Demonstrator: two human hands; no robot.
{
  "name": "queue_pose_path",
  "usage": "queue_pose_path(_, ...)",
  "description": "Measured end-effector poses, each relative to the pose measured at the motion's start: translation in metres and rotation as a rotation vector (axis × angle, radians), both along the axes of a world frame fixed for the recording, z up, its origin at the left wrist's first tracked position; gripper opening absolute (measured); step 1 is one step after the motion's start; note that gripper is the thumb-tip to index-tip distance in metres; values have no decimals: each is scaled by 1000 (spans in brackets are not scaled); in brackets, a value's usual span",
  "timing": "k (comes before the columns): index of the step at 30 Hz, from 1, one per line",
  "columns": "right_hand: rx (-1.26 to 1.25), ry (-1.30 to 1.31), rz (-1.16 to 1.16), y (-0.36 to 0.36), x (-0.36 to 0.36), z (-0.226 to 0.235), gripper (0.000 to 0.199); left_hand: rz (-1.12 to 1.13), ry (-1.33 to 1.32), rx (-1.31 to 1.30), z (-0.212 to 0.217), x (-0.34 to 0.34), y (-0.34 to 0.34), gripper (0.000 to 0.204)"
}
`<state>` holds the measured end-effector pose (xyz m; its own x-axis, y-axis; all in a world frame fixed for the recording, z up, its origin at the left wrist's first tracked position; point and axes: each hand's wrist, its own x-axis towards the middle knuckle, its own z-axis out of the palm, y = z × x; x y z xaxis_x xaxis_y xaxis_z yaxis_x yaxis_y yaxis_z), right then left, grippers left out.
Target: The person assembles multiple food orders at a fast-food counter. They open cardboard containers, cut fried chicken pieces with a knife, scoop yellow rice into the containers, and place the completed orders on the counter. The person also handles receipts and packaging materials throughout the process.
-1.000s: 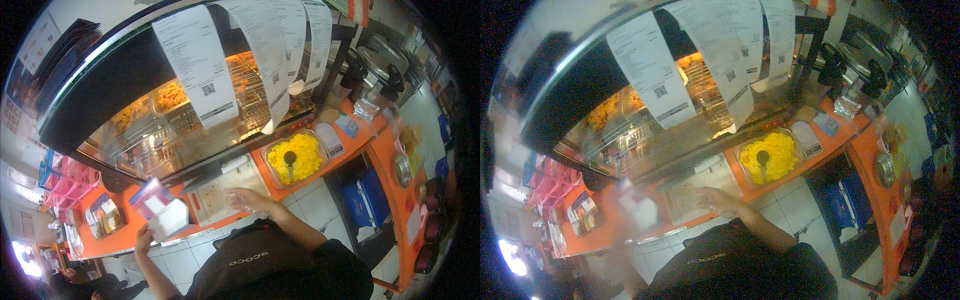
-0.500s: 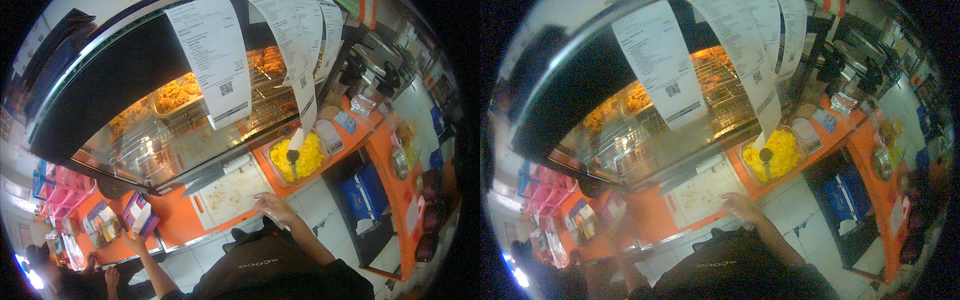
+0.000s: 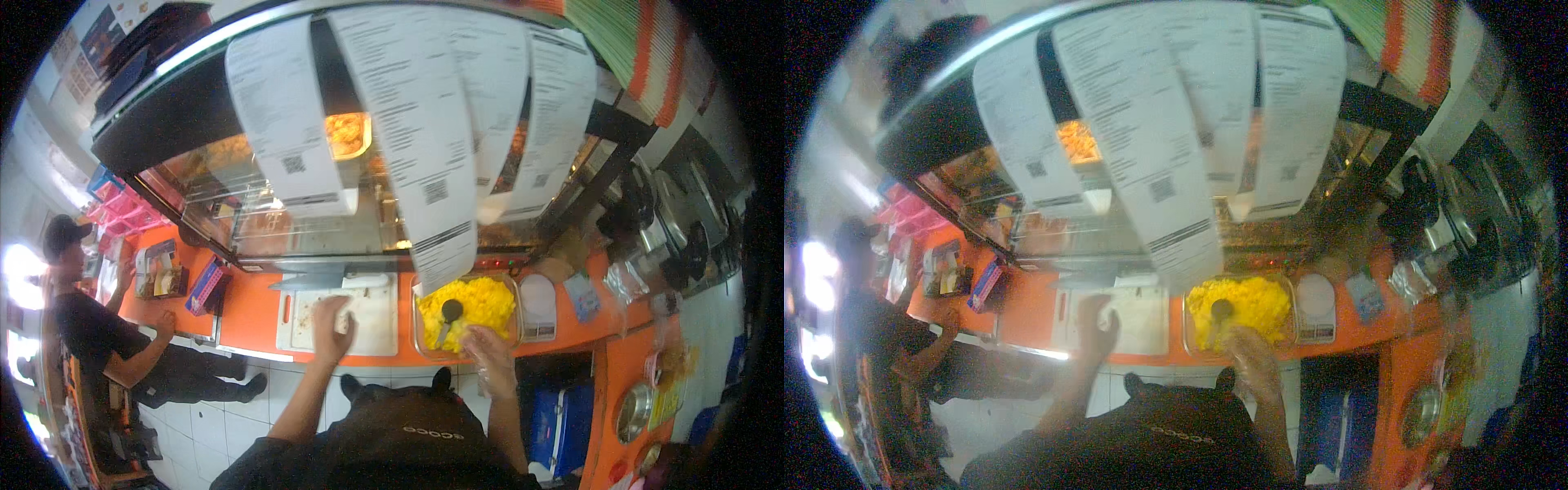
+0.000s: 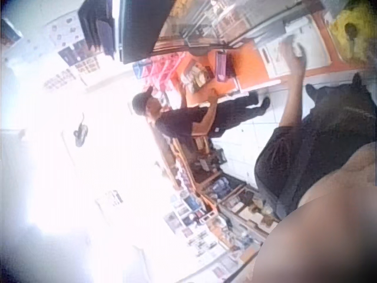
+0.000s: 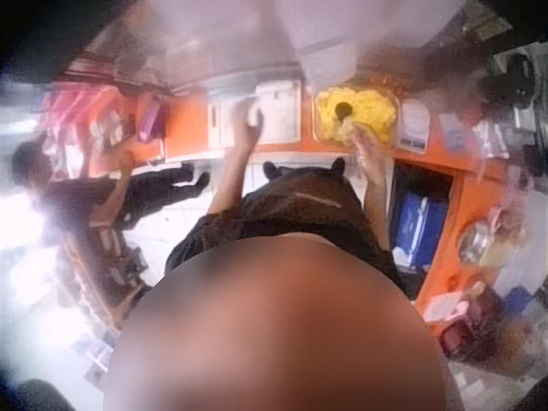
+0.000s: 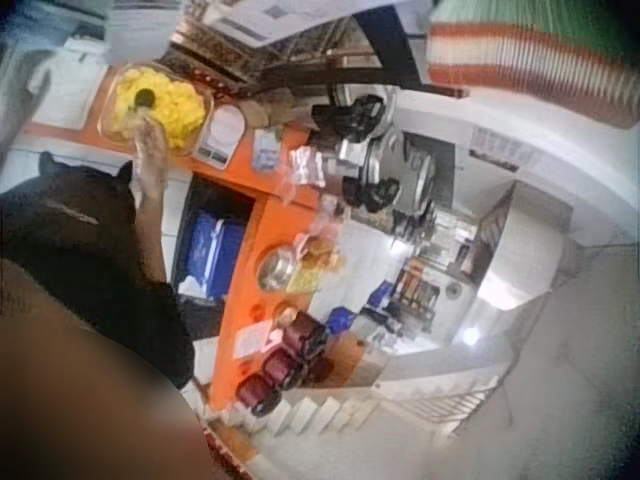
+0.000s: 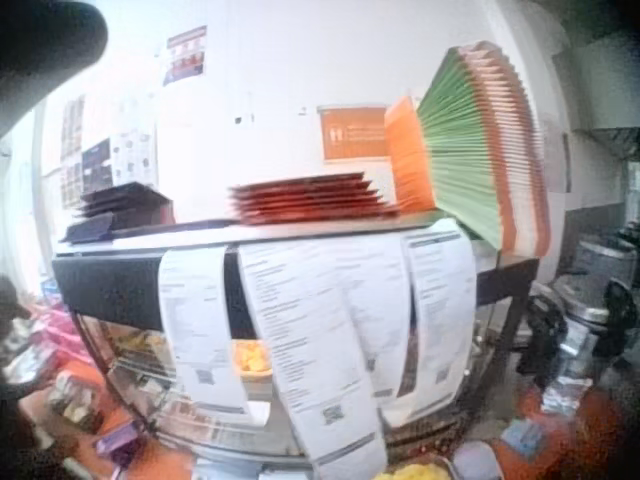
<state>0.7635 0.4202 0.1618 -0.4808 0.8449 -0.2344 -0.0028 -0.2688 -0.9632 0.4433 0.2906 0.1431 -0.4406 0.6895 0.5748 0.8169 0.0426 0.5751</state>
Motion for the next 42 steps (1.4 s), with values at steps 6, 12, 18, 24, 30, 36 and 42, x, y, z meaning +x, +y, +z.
queue_pose_path(6, -27, 19, -104, 37, 91, 11, 33, -441, -23, 179, 38, 146, 87, 42)
queue_pose_path(12, -168, 130, -293, 53, 146, 5, 29, -698, -19, 143, 47, 221, 168, 38)
queue_pose_path(18, -91, 129, -387, 120, 244, 14, 22, -852, 87, 206, 99, 326, 274, 37)
queue_pose_path(24, -114, 159, -400, 202, 342, 36, 20, -1126, -174, 263, 183, 535, 459, 50)
queue_pose_path(30, 71, -125, -358, 230, 437, 110, 25, -1225, -324, -152, 230, 692, 579, 66)
queue_pose_path(36, 442, -431, -271, 256, 556, 225, 20, -1145, -220, -440, 324, 666, 616, 74)
queue_pose_path(42, 721, -993, -210, 386, 593, 254, 21, -1432, -766, -443, 398, 671, 645, 80)
